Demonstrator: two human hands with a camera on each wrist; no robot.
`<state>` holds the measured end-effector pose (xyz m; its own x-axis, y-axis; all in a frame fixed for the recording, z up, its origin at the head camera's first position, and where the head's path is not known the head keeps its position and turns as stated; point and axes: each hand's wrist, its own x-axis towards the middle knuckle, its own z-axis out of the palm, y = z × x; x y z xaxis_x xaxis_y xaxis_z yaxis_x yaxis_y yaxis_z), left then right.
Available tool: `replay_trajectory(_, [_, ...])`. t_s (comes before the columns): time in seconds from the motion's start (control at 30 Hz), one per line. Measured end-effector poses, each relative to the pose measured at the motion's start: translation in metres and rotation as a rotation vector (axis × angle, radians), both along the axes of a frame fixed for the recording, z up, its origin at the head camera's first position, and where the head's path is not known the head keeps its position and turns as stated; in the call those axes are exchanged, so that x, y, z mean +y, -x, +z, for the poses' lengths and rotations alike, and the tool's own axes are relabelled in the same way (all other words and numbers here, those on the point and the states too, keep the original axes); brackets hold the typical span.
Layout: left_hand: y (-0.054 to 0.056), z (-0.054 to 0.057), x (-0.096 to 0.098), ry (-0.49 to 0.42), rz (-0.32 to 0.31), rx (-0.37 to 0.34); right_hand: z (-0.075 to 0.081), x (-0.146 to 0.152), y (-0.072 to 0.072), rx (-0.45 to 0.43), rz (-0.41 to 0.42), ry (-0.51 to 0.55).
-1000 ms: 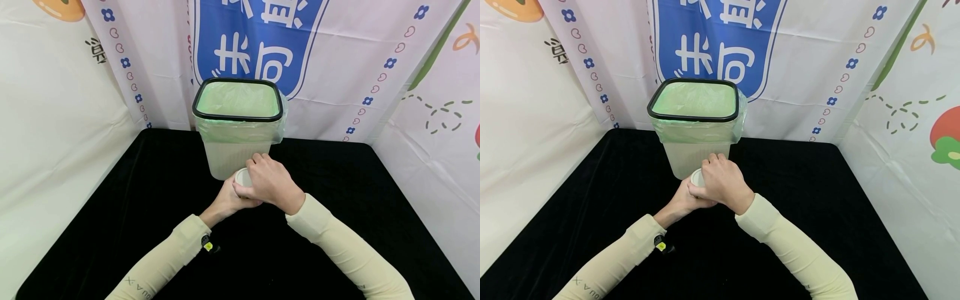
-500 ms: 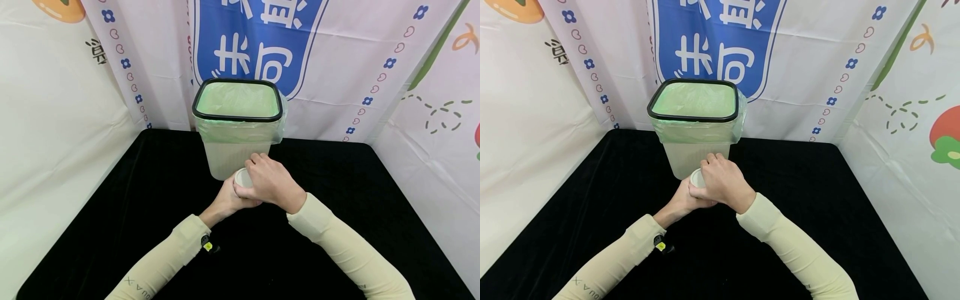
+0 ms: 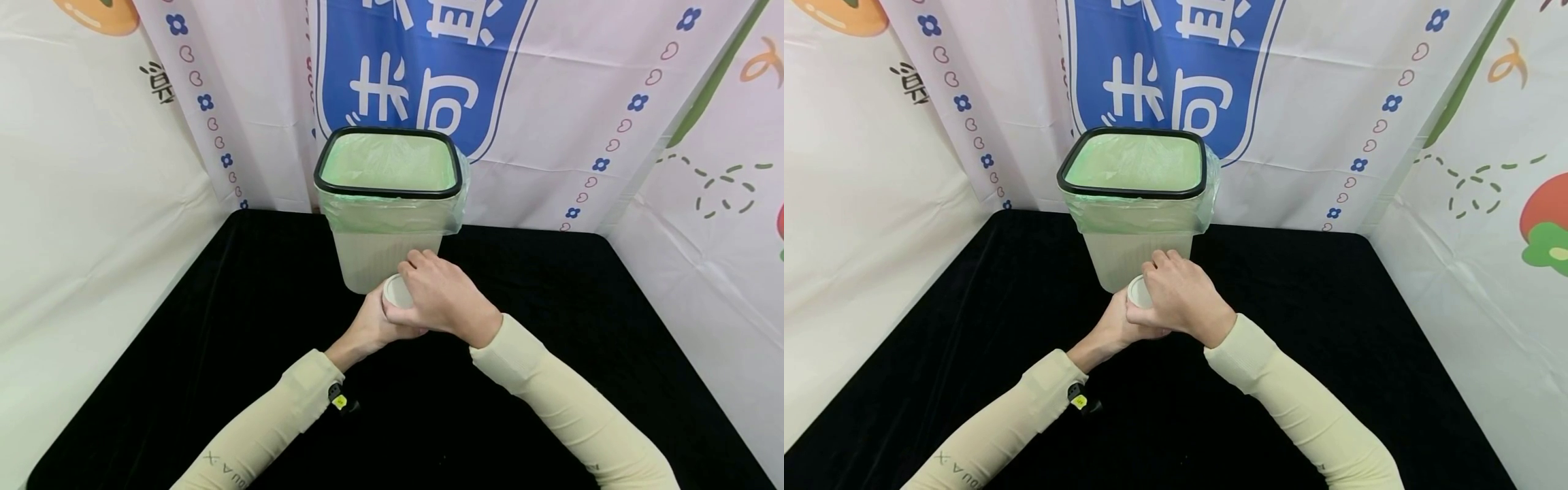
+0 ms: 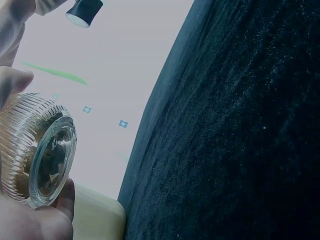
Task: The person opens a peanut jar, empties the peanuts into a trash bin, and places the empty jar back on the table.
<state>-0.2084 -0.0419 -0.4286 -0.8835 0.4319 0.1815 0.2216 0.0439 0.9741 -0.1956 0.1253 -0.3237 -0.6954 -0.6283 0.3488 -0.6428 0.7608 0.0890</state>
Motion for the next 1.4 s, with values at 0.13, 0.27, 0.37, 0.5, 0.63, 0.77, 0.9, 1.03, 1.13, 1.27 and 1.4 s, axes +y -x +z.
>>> replay_trajectory(0.13, [0.001, -0.001, 0.000, 0.006, 0.003, -0.004, 0.001, 0.001, 0.001, 0.011, -0.003, -0.022])
replay_trajectory(0.27, [0.002, 0.000, 0.001, 0.016, 0.007, -0.016, 0.003, 0.001, 0.000, 0.072, -0.019, -0.041])
replay_trajectory(0.37, [0.002, 0.000, 0.002, 0.024, 0.004, -0.018, 0.004, 0.001, -0.001, 0.115, -0.040, -0.037])
replay_trajectory(0.5, [0.003, 0.000, 0.003, 0.025, 0.004, -0.009, 0.006, 0.000, -0.004, 0.124, -0.095, -0.032])
replay_trajectory(0.63, [0.003, 0.000, 0.005, -0.003, -0.009, -0.005, 0.007, -0.002, -0.007, 0.129, -0.158, -0.033])
replay_trajectory(0.77, [0.002, 0.000, 0.006, -0.010, 0.000, -0.006, 0.006, -0.004, -0.009, 0.123, -0.198, -0.021])
replay_trajectory(0.9, [0.002, 0.000, 0.006, 0.000, 0.016, 0.000, 0.003, -0.007, -0.010, 0.137, -0.220, -0.022])
replay_trajectory(1.03, [0.001, 0.001, 0.006, -0.021, 0.006, -0.001, 0.000, -0.009, -0.011, 0.177, -0.217, -0.026])
replay_trajectory(1.13, [0.000, 0.001, 0.005, -0.039, -0.008, 0.001, -0.001, -0.009, -0.011, 0.175, -0.208, -0.026])
replay_trajectory(1.27, [-0.001, 0.001, 0.005, -0.039, -0.012, 0.012, -0.001, -0.009, -0.010, 0.139, -0.201, -0.036])
replay_trajectory(1.4, [-0.001, 0.001, 0.004, -0.027, 0.000, 0.011, -0.002, -0.008, -0.008, 0.122, -0.181, -0.047])
